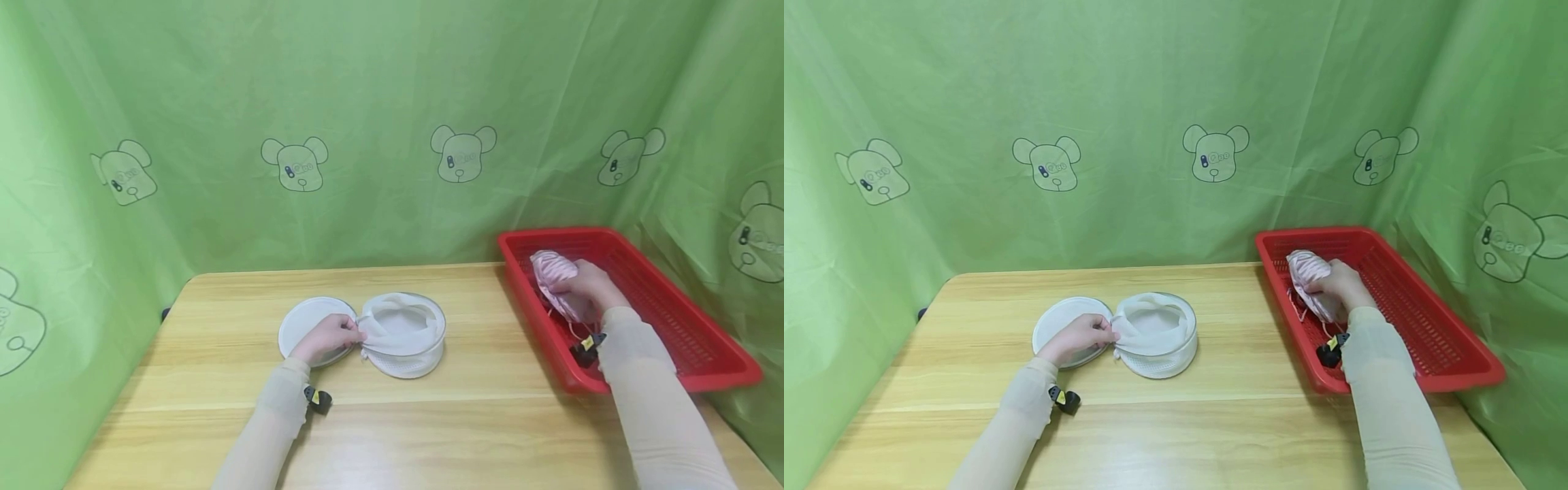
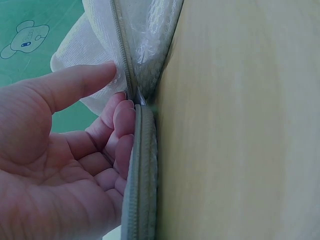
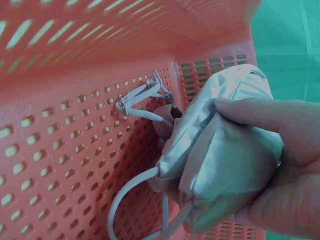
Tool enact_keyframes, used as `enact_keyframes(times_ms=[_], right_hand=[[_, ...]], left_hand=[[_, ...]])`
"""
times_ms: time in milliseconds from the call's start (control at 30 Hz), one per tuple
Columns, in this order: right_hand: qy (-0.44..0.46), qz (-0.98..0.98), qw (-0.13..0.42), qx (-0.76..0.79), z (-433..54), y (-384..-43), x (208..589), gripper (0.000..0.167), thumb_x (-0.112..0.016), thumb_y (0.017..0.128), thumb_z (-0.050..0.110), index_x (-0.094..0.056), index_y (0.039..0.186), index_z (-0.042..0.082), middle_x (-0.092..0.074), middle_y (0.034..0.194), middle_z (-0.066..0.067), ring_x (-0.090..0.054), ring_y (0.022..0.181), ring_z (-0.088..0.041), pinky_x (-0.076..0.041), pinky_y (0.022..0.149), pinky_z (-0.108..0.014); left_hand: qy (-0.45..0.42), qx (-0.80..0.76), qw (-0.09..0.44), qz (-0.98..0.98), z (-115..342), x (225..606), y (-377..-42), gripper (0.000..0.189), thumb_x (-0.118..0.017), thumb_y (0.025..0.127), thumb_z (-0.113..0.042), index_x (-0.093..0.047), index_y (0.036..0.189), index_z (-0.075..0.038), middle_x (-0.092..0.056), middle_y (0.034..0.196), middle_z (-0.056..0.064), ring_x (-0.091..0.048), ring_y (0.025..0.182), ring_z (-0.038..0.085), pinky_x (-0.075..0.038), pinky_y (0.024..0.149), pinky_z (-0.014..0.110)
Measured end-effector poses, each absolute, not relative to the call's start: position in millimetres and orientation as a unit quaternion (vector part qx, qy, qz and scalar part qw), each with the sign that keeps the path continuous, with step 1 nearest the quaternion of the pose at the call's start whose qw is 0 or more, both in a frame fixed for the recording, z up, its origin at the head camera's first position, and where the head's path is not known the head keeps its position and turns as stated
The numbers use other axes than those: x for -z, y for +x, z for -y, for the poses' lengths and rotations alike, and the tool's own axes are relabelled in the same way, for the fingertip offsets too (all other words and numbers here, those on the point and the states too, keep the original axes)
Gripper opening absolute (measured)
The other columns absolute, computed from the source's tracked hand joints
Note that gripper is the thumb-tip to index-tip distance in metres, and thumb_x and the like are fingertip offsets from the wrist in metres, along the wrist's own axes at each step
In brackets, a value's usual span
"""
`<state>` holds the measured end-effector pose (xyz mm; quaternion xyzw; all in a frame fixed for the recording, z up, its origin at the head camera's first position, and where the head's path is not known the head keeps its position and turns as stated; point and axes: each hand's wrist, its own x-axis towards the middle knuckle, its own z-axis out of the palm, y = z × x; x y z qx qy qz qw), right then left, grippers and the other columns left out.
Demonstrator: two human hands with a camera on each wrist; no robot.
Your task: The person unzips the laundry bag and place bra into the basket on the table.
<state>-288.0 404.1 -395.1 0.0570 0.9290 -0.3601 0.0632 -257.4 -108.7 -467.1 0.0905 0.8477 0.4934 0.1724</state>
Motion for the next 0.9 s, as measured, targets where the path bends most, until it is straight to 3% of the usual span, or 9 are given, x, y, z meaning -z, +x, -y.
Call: enact_keyframes(times_ms=[167,433,733,900], right_hand=[[0.037,-0.937,0.075,0.339,-405.5,-289.4,395.6,0.067,-0.069,0.085,0.024,-0.037,0.13,-0.014,-0.053,0.115,-0.032,-0.06,0.092,-0.033,-0.053,0.07,-0.035],[0.029,-0.944,0.097,0.315,-405.5,-290.7,393.4,0.077,-0.07,0.085,0.023,-0.029,0.139,-0.014,-0.044,0.127,-0.036,-0.05,0.112,-0.047,-0.05,0.087,-0.054],[0.007,-0.952,0.094,0.29,-404.9,-290.2,390.3,0.082,-0.071,0.084,0.026,-0.029,0.14,-0.015,-0.045,0.13,-0.038,-0.049,0.115,-0.049,-0.045,0.096,-0.061],[0.025,-0.934,0.117,0.336,-404.4,-285.7,386.6,0.085,-0.071,0.085,0.028,-0.025,0.144,-0.012,-0.037,0.14,-0.035,-0.041,0.126,-0.049,-0.038,0.103,-0.062]], left_hand=[[0.093,-0.489,0.171,-0.85,108.8,467.4,-257.7,0.019,-0.072,0.085,-0.021,-0.058,0.079,-0.009,-0.056,0.074,-0.002,-0.052,0.073,0.014,-0.043,0.075,0.025],[0.091,-0.49,0.17,-0.85,108.1,465.6,-256.7,0.019,-0.072,0.085,-0.02,-0.058,0.079,-0.008,-0.056,0.074,-0.002,-0.052,0.073,0.014,-0.043,0.073,0.024],[0.093,-0.486,0.17,-0.852,108.2,467.4,-257.8,0.019,-0.072,0.085,-0.02,-0.058,0.079,-0.009,-0.055,0.074,-0.002,-0.052,0.073,0.014,-0.043,0.074,0.024],[0.091,-0.487,0.173,-0.851,108.8,466.8,-257.8,0.019,-0.072,0.085,-0.021,-0.058,0.079,-0.01,-0.056,0.074,-0.002,-0.052,0.074,0.014,-0.043,0.077,0.025]])
